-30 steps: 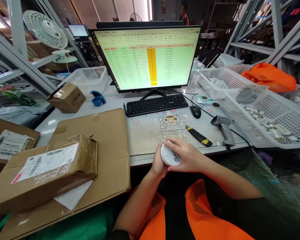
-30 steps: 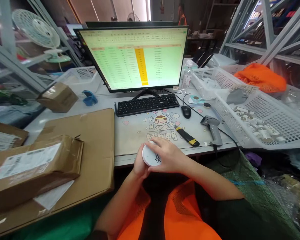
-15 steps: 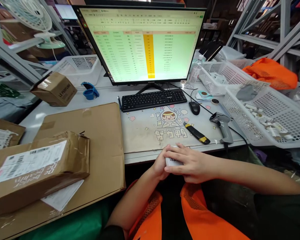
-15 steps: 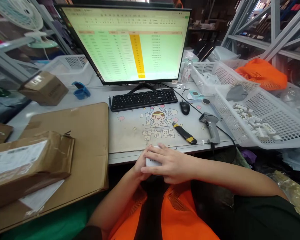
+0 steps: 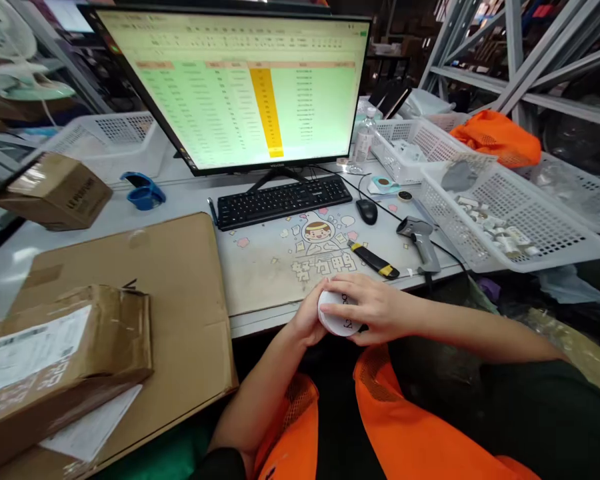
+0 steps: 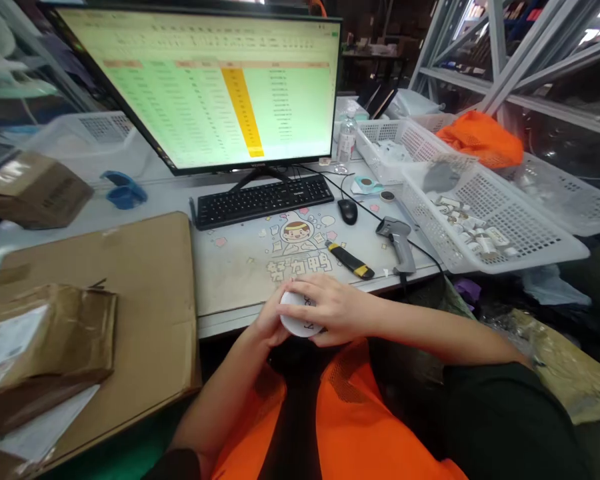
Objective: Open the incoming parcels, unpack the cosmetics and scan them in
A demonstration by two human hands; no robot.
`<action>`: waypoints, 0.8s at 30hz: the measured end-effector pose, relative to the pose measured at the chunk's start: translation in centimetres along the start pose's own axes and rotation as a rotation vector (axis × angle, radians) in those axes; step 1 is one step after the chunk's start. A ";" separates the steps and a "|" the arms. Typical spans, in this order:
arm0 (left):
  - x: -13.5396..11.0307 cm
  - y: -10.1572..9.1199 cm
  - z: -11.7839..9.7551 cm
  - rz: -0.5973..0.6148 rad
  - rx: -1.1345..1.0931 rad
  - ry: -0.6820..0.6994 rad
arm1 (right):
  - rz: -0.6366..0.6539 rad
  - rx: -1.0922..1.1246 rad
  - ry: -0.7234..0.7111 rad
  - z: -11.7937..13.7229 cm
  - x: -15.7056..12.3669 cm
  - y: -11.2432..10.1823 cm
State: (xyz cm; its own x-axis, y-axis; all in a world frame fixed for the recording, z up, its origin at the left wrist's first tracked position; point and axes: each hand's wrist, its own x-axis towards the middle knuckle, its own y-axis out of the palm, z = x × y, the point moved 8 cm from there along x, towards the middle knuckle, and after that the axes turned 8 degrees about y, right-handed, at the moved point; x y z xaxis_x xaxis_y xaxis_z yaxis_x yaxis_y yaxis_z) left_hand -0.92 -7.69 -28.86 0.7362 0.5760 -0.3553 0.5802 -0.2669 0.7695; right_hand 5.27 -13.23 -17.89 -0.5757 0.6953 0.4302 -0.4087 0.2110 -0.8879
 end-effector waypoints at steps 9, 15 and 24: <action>0.8 -0.1 1.7 0.080 -0.061 -0.150 | 0.032 -0.078 -0.222 2.3 -2.6 -2.7; -0.2 0.0 0.4 0.334 -0.108 -0.005 | -0.186 0.440 0.478 -4.0 -4.2 -3.3; 1.5 -1.2 0.3 0.034 0.004 0.450 | -0.630 0.291 0.824 -4.1 -5.3 0.0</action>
State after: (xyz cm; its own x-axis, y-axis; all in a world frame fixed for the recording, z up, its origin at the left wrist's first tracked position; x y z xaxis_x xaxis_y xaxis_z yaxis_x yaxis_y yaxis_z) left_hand -0.41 -6.71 -30.49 0.5307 0.8452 -0.0630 0.5603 -0.2940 0.7744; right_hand 11.30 -14.11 -20.83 0.4074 0.7900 0.4583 -0.6800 0.5973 -0.4252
